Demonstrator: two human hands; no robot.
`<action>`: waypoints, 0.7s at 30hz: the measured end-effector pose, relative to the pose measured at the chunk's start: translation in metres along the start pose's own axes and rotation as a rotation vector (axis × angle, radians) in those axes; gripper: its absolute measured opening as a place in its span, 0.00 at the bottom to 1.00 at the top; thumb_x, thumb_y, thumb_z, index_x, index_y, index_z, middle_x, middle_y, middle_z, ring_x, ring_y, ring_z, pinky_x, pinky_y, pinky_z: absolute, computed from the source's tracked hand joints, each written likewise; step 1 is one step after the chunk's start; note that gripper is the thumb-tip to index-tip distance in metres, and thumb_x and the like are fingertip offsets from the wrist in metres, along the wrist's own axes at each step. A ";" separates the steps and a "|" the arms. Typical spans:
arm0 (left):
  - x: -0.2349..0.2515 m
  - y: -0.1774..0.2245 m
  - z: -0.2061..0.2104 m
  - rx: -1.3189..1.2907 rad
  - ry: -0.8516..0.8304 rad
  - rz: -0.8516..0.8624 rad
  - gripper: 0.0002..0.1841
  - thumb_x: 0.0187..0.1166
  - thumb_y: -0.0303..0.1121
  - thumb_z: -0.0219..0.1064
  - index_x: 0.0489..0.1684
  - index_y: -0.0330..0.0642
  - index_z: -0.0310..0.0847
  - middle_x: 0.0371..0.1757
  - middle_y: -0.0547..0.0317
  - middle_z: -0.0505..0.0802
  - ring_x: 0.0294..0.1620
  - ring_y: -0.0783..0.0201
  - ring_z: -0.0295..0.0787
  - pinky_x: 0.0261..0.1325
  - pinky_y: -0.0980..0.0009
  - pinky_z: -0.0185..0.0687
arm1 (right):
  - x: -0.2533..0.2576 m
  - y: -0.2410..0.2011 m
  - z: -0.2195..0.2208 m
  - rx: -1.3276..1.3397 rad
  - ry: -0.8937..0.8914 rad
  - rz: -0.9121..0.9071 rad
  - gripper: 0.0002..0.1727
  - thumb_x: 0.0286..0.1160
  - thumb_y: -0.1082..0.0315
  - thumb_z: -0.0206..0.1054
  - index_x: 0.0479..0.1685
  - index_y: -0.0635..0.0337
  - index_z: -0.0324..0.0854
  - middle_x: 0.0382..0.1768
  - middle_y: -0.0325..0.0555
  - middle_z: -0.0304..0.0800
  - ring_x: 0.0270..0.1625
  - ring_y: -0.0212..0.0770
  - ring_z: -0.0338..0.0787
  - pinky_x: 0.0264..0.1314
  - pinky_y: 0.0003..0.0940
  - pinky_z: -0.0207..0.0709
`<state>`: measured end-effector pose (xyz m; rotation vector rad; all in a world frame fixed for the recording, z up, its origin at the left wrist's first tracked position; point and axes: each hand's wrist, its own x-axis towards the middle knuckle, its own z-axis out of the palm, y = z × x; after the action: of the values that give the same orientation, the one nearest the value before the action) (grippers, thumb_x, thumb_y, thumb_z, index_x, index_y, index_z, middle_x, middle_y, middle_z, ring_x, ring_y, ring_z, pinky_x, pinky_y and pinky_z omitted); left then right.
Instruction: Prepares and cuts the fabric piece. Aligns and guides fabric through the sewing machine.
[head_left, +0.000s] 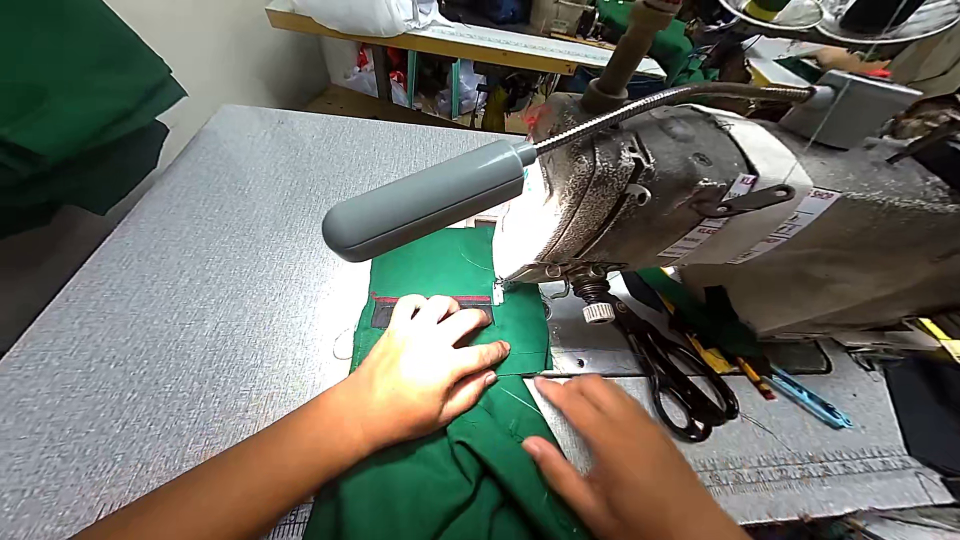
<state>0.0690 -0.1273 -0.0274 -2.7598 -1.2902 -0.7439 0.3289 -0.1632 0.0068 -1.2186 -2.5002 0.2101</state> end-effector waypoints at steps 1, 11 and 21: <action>0.000 0.000 0.000 -0.002 -0.001 -0.003 0.20 0.86 0.52 0.50 0.63 0.75 0.89 0.64 0.68 0.91 0.61 0.59 0.83 0.60 0.54 0.71 | -0.003 -0.008 0.002 0.010 -0.021 0.014 0.23 0.78 0.48 0.63 0.57 0.55 0.92 0.36 0.46 0.90 0.38 0.46 0.90 0.38 0.43 0.85; 0.012 -0.009 -0.008 -0.133 -0.005 -0.119 0.15 0.80 0.51 0.57 0.41 0.60 0.90 0.49 0.79 0.94 0.56 0.68 0.85 0.55 0.58 0.73 | 0.011 -0.054 0.001 0.199 -0.103 0.055 0.18 0.70 0.70 0.65 0.57 0.63 0.91 0.32 0.49 0.89 0.30 0.44 0.90 0.30 0.37 0.84; 0.022 -0.002 -0.008 -0.093 -0.008 -0.042 0.18 0.83 0.51 0.56 0.43 0.62 0.96 0.51 0.74 0.95 0.53 0.64 0.86 0.50 0.60 0.75 | 0.027 -0.069 0.004 0.267 -0.200 0.019 0.20 0.75 0.64 0.62 0.60 0.67 0.88 0.33 0.50 0.88 0.29 0.45 0.90 0.27 0.38 0.82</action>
<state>0.0761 -0.1113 -0.0119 -2.8182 -1.3530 -0.8175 0.2612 -0.1851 0.0287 -1.1592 -2.5223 0.6780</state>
